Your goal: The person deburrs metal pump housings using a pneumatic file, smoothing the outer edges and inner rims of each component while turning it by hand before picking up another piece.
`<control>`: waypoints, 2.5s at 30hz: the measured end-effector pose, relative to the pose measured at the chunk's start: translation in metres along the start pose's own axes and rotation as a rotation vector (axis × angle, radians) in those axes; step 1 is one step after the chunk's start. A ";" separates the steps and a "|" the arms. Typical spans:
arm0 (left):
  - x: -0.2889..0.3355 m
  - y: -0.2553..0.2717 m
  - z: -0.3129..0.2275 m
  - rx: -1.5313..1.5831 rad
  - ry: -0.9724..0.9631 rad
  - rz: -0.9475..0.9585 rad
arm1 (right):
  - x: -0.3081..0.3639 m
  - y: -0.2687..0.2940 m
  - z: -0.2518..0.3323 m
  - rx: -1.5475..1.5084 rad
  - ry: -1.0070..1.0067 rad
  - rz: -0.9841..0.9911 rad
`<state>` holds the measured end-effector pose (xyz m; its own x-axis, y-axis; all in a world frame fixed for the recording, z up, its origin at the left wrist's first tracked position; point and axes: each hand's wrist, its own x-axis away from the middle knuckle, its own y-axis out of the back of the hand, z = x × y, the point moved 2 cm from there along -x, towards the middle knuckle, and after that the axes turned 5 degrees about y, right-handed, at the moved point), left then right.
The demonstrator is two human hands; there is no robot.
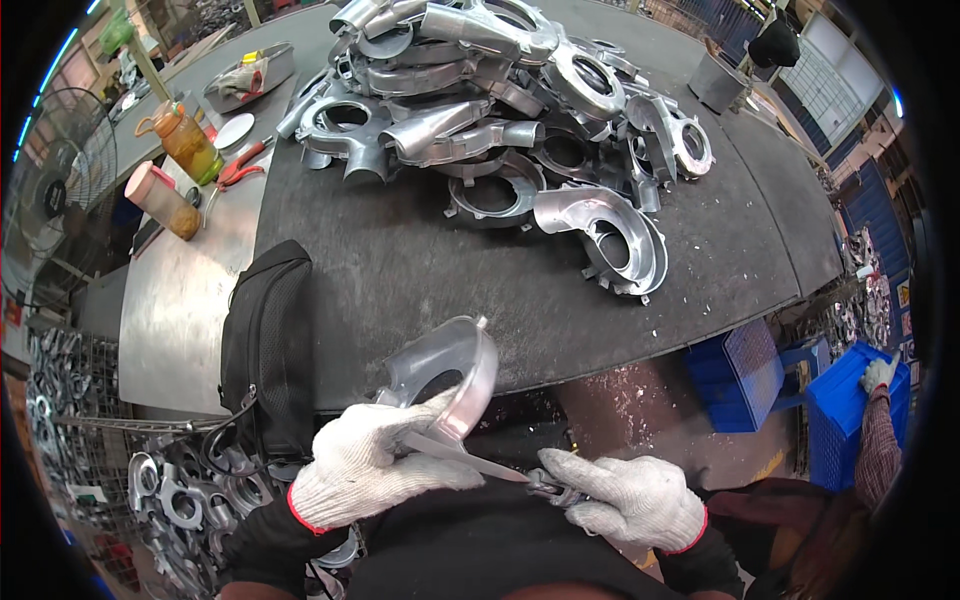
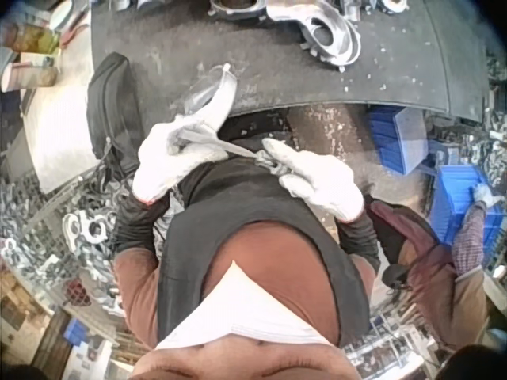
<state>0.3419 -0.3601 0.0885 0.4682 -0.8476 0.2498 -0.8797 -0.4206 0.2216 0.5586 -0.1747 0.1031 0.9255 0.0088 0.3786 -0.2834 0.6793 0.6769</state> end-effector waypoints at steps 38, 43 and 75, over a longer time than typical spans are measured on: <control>-0.040 0.000 0.068 -0.061 -0.294 -0.059 | -0.035 0.013 -0.010 -0.111 0.058 -0.338; -0.024 0.005 0.065 0.153 -0.118 0.045 | -0.031 0.015 -0.007 0.083 -0.049 -0.166; -0.005 -0.007 0.090 -0.029 -0.502 -0.123 | -0.045 -0.007 -0.045 -1.089 -0.089 0.500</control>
<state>0.3389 -0.3820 0.0011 0.4647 -0.8462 -0.2609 -0.8147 -0.5240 0.2483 0.5304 -0.1464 0.0533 0.7410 0.4269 0.5184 -0.2058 0.8792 -0.4298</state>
